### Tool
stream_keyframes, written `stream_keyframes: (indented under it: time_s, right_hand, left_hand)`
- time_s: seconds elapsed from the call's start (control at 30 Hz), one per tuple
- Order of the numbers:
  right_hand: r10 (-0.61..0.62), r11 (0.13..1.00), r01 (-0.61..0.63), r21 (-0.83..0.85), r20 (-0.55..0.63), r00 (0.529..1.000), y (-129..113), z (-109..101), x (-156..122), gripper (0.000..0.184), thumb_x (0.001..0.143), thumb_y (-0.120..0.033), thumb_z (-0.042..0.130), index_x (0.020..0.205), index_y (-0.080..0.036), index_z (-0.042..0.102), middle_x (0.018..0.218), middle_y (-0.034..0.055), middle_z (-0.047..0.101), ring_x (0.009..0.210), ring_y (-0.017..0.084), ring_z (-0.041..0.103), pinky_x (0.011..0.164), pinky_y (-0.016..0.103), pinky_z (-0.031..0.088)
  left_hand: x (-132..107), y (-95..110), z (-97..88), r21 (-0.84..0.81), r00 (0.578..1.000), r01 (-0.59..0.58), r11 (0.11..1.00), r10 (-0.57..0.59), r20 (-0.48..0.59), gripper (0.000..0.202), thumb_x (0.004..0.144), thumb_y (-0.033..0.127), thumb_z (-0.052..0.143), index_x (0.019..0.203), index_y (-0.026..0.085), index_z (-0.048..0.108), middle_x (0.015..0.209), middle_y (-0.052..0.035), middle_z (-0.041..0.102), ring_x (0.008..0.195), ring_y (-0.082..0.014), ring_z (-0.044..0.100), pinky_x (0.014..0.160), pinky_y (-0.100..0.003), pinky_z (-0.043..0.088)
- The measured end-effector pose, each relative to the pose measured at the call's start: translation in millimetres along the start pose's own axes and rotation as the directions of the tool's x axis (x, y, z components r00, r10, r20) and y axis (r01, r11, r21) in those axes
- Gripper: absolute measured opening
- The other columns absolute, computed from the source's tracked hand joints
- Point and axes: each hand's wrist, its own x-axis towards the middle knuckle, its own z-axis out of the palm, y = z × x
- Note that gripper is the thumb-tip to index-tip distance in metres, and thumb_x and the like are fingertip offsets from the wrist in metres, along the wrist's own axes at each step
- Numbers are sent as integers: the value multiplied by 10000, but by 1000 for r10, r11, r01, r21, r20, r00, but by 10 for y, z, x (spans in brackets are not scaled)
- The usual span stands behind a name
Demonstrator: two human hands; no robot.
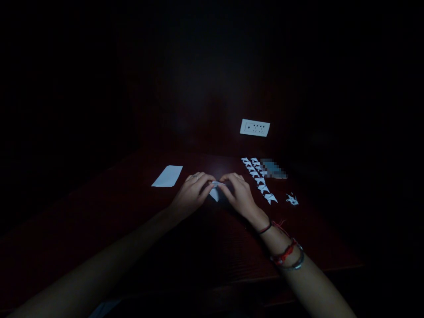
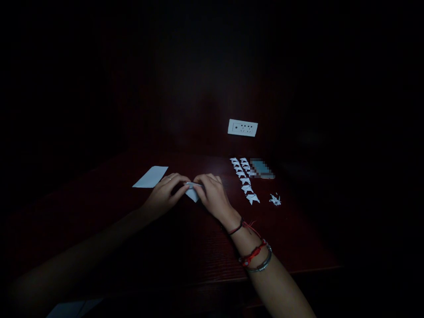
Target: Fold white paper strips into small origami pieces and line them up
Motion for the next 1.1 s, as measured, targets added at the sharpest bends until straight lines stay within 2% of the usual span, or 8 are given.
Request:
stream_keyframes:
  time_s: [0.27,0.43,0.6,0.73,0.9,1.1]
  right_hand:
    - [-22,1000,22,-22,24,999,58,-45,-22,170,767,-287,452,872,-175,523,855,33,548,829,149,446,727,283,319]
    - [-73,985,91,-145,125,990,42,-74,-7,196,810,-275,378,779,-168,539,792,29,550,791,143,432,713,284,299]
    - [-91,954,138,-265,182,979,35,-91,19,201,817,-263,361,831,-155,530,784,49,542,772,153,415,681,285,292]
    - [-121,952,171,-254,199,972,41,-99,14,213,816,-274,364,879,-165,536,848,49,545,823,161,409,702,289,286]
    - [-120,957,164,-240,189,975,62,-79,-13,220,816,-255,364,839,-157,560,797,54,547,776,154,414,684,288,289]
    - [-76,976,101,-192,138,988,87,-68,-9,193,800,-213,395,850,-164,575,731,46,540,742,148,417,664,281,305]
  left_hand:
    - [-10,-47,-4,-25,1000,0,1000,1,29,59,800,159,383,804,174,440,801,-9,484,782,-148,453,722,-279,346]
    - [-11,-53,13,-65,997,-26,998,30,68,65,809,167,374,812,171,439,806,-9,483,793,-143,448,738,-279,341]
    - [-18,-73,17,-120,995,-47,992,57,81,85,816,163,361,816,172,445,795,-6,477,785,-131,453,744,-267,342]
    - [-21,-82,9,-134,995,-57,989,66,68,90,814,158,358,822,170,447,798,-10,473,793,-131,451,752,-266,343]
    - [-19,-78,-3,-121,994,-59,991,68,80,102,813,181,365,848,175,460,806,-10,477,788,-135,453,748,-275,346]
    - [5,-73,-9,-147,996,-40,988,51,73,90,802,185,377,820,175,465,793,-3,489,767,-130,462,717,-271,355]
